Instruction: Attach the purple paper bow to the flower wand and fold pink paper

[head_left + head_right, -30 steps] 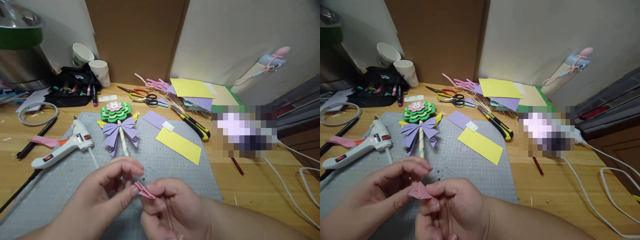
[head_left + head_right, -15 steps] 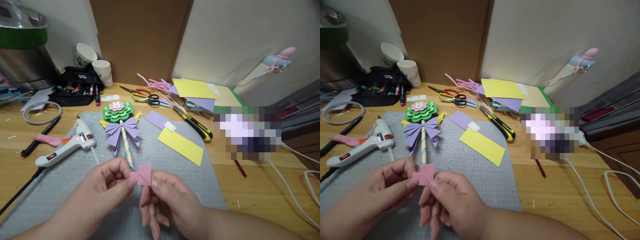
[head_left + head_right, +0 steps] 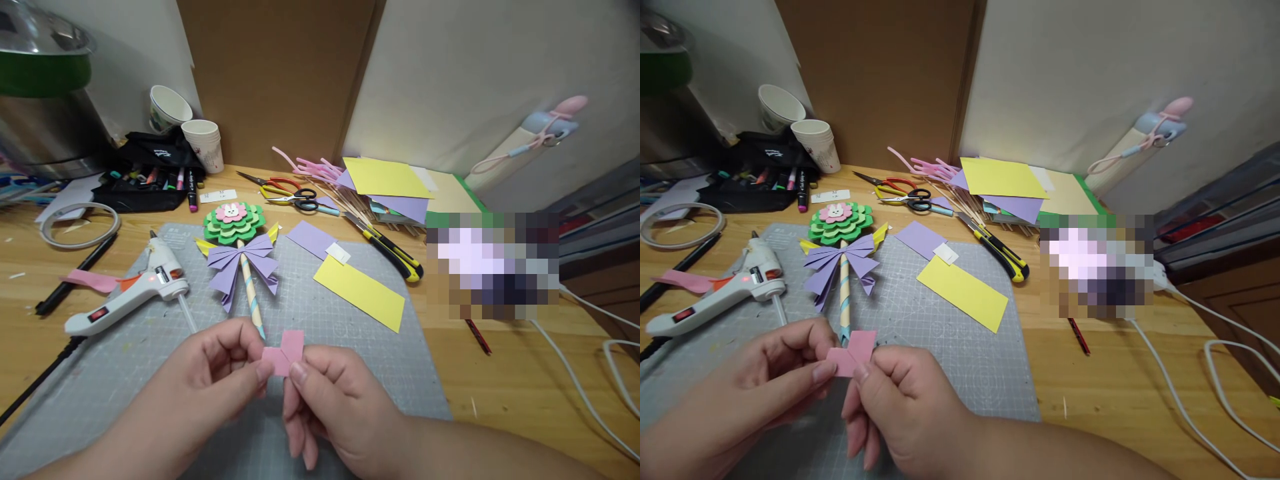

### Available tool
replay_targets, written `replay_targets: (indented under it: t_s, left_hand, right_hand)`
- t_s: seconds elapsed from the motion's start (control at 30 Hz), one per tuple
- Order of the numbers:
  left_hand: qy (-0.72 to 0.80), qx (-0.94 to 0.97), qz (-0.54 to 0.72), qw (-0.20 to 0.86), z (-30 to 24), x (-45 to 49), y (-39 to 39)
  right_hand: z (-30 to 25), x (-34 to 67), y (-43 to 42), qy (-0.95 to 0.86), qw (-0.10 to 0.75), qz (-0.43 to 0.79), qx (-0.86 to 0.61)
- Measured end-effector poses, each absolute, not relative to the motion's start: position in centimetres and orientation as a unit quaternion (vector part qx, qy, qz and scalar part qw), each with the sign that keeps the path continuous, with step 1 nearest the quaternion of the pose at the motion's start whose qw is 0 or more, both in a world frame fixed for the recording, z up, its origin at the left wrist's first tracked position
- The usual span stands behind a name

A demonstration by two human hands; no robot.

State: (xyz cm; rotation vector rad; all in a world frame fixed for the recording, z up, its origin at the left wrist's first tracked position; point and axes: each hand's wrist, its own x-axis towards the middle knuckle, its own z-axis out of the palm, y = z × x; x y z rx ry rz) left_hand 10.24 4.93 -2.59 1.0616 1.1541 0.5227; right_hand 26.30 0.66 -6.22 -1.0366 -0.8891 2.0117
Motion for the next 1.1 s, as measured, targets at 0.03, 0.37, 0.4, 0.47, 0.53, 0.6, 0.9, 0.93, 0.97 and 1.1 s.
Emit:
replay_targets:
  t_s: [0.03, 0.37, 0.4, 0.47, 0.53, 0.6, 0.9, 0.93, 0.97, 1.1]
  left_hand:
    - [0.512, 0.477, 0.231, 0.676, -2.69, 10.14, 4.89]
    - [0.448, 0.492, 0.194, 0.720, -3.43, 10.15, 4.03]
    - [0.443, 0.491, 0.194, 0.725, -3.43, 10.16, 4.02]
    - [0.432, 0.487, 0.195, 0.733, -3.36, 10.20, 4.05]
    - [0.424, 0.484, 0.199, 0.739, -3.21, 10.29, 4.11]
    - [0.420, 0.484, 0.202, 0.741, -3.10, 10.36, 4.15]
    - [0.440, 0.501, 0.209, 0.716, -3.23, 10.23, 4.00]
    - [0.444, 0.502, 0.206, 0.712, -3.16, 10.30, 4.00]
    - [0.447, 0.503, 0.203, 0.711, -3.08, 10.38, 4.01]
    - [0.434, 0.486, 0.193, 0.733, -2.91, 10.64, 4.02]
  right_hand:
    - [-6.26, 26.30, 0.63, -0.348, 0.347, 0.772, -0.402]
    - [-6.51, 26.08, 0.43, -0.416, 0.329, 0.755, -0.386]
    - [-6.55, 26.09, 0.42, -0.419, 0.329, 0.754, -0.385]
    - [-6.65, 26.10, 0.37, -0.424, 0.327, 0.753, -0.381]
    - [-6.71, 26.09, 0.31, -0.428, 0.323, 0.753, -0.382]
    - [-6.72, 26.06, 0.26, -0.429, 0.318, 0.751, -0.389]
    - [-6.41, 26.10, 0.46, -0.418, 0.305, 0.760, -0.393]
    - [-6.31, 26.10, 0.49, -0.417, 0.304, 0.758, -0.399]
    - [-6.21, 26.09, 0.52, -0.418, 0.301, 0.756, -0.404]
    - [-6.27, 26.14, 0.43, -0.438, 0.302, 0.737, -0.416]
